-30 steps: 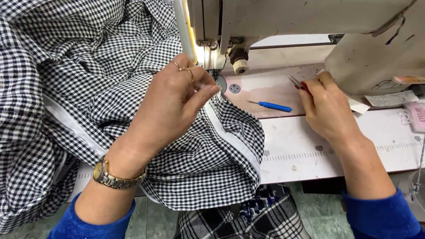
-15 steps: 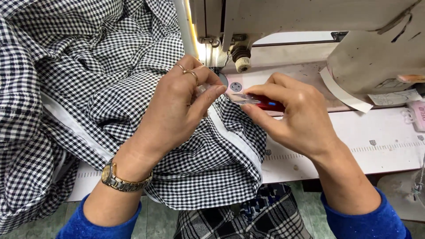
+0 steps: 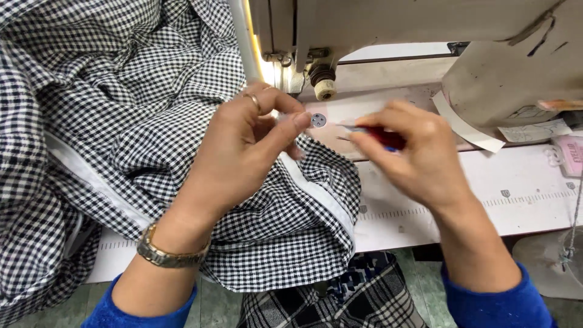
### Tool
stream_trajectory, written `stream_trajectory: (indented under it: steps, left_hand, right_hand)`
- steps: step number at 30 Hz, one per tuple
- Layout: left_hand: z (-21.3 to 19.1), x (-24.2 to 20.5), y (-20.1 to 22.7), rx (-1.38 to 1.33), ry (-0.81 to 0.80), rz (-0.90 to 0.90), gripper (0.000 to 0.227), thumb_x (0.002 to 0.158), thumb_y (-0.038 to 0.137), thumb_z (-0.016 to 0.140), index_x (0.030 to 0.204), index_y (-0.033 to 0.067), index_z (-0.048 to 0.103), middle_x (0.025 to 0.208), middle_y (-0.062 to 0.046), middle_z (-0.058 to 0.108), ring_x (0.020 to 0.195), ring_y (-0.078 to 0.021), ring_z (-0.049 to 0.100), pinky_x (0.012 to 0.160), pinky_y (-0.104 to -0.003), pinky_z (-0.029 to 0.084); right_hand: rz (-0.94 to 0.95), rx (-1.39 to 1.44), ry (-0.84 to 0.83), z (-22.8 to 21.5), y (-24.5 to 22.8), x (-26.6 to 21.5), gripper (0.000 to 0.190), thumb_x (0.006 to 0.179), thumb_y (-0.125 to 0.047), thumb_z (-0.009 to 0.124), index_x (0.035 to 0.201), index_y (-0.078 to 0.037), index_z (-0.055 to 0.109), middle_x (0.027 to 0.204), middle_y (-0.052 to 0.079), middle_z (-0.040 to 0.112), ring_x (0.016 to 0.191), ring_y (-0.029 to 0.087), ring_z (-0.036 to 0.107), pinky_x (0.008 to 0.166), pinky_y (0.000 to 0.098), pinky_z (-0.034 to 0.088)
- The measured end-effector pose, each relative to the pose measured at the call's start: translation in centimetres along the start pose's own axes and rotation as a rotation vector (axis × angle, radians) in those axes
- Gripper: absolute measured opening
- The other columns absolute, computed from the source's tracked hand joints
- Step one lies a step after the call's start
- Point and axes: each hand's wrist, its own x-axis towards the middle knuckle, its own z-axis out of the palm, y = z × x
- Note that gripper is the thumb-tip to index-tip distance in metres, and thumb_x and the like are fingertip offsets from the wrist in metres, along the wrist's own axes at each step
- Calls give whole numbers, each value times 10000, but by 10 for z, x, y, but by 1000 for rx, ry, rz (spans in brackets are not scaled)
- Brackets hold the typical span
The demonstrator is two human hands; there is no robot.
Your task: Using a small pick tool to adjust and align a zipper on a checkered garment at a sewing machine station
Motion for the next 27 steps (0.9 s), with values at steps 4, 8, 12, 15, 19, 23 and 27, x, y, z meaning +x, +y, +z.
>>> stream_trajectory:
  steps: [4, 8, 12, 15, 19, 23, 27]
  left_hand:
    - [20, 7, 8, -298, -71, -171, 313, 910, 307, 519, 929, 32, 666, 896, -88, 708, 756, -169, 748, 771, -233, 626]
    - [55, 16, 11, -619, -65, -370, 491, 899, 375, 461, 878, -58, 691, 869, -200, 729, 840, -297, 759, 812, -346, 636]
    - [91, 20, 7, -701, -86, -360, 292, 879, 205, 592, 931, -63, 695, 926, -180, 735, 871, -255, 744, 829, -320, 619]
    - [112, 22, 11, -632, -120, -332, 263, 883, 147, 580, 1031, -44, 682, 913, -214, 750, 931, -231, 739, 902, -333, 608]
    - [143, 21, -1, -737, -110, -331, 232, 883, 68, 583, 1061, -61, 656, 944, -211, 718, 973, -262, 720, 925, -337, 592]
    - [167, 16, -6, -582, -33, -139, 197, 894, 77, 590, 1068, 22, 664, 1091, -103, 688, 1045, -197, 663, 959, -312, 563]
    - [179, 11, -8, -425, 65, -47, 168, 890, 9, 599, 1047, 30, 656, 1072, -98, 705, 1036, -167, 679, 951, -267, 560]
  right_hand:
    - [163, -183, 72, -18, 50, -31, 221, 905, -198, 721, 1013, -5, 734, 822, 55, 645, 652, 156, 562, 601, 296, 442]
    - [301, -495, 87, -26, 90, -59, 243, 898, -351, 693, 992, -133, 744, 805, 4, 605, 760, 222, 610, 594, 391, 439]
    - [327, -619, 71, -31, 98, -70, 261, 880, -409, 698, 1030, -198, 733, 845, 2, 563, 869, 237, 599, 543, 439, 469]
    - [255, -85, 153, -52, 68, -67, 282, 909, -157, 668, 1187, -110, 661, 1130, 115, 505, 1069, 249, 435, 702, 250, 552]
    - [306, 363, 106, -62, 44, -79, 314, 843, -98, 645, 1148, -22, 652, 1075, 99, 657, 1006, 177, 606, 876, 274, 477]
    - [374, 483, 240, -49, 39, -88, 171, 780, -43, 753, 942, -42, 698, 903, 50, 694, 829, 118, 601, 745, 219, 469]
    - [418, 583, 310, -45, 40, -94, 37, 825, -21, 711, 861, -27, 719, 837, 64, 695, 830, 128, 623, 774, 220, 481]
